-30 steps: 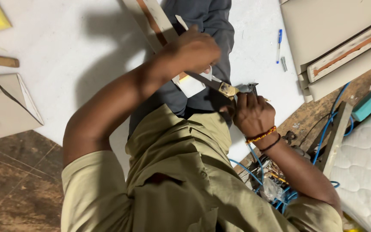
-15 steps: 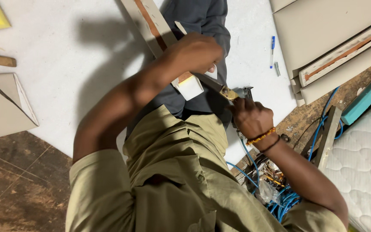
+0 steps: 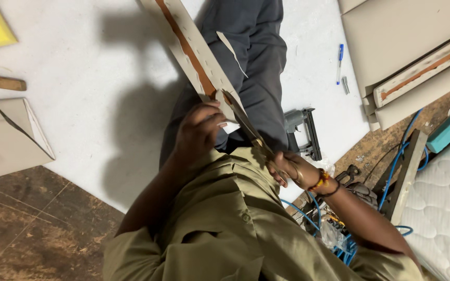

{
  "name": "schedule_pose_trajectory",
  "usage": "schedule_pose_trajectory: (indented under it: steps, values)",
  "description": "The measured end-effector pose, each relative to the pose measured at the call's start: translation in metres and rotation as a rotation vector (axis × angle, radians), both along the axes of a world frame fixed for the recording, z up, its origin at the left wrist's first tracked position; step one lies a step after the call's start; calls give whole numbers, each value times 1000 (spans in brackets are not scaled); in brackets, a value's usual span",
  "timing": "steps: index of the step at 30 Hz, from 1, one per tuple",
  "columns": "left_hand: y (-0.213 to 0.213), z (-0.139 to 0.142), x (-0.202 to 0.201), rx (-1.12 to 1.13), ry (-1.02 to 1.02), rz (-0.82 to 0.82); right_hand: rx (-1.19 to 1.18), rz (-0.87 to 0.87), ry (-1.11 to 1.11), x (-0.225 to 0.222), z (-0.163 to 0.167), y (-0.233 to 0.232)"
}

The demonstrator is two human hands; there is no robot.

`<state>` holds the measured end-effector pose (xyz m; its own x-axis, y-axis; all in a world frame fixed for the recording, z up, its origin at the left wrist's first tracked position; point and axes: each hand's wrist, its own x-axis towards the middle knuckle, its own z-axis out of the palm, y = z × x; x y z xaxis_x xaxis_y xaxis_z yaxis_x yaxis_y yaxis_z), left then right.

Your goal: The person sits on the floor and trims paper with scissors, then applies hot glue with a glue gun along a foam-lined wooden strip and presses the paper over the glued foam, smoothing and folding the paper edges around the strip.

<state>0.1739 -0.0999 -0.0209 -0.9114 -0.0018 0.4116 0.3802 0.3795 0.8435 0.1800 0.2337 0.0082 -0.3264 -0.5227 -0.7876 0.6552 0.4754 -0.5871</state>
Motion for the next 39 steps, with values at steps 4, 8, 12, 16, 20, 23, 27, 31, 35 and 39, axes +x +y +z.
schedule_pose_trajectory:
  steps: [4, 8, 12, 16, 20, 23, 27, 31, 35, 39]
  values:
    - [12, -18, 6, 111, 57, 19, 73, -176, -111, -16, -1, -35]
    - [21, -37, 9, 27, 97, 34, 81, -233, -188, -34, 5, -54]
    - [26, -40, 15, 25, 57, 62, 14, -197, -228, -51, 12, -62]
    - [26, -32, 17, 31, 10, 26, -33, -187, -328, -62, 17, -71]
    - [24, -26, 16, -25, 98, 50, -33, -187, -325, -67, 19, -78]
    - [24, -28, 18, -36, 62, 25, -18, -162, -248, -70, 18, -78]
    - [28, -34, 19, -12, 79, 31, 107, -179, -236, -70, 13, -75]
    - [27, -32, 17, 57, 136, 23, 141, -138, -166, -70, 8, -67]
    - [2, -15, 23, 113, 19, 31, 184, 30, -45, -74, 4, -49]
    - [-23, 4, 28, 153, -49, 24, 46, 22, -47, -73, 2, -28]
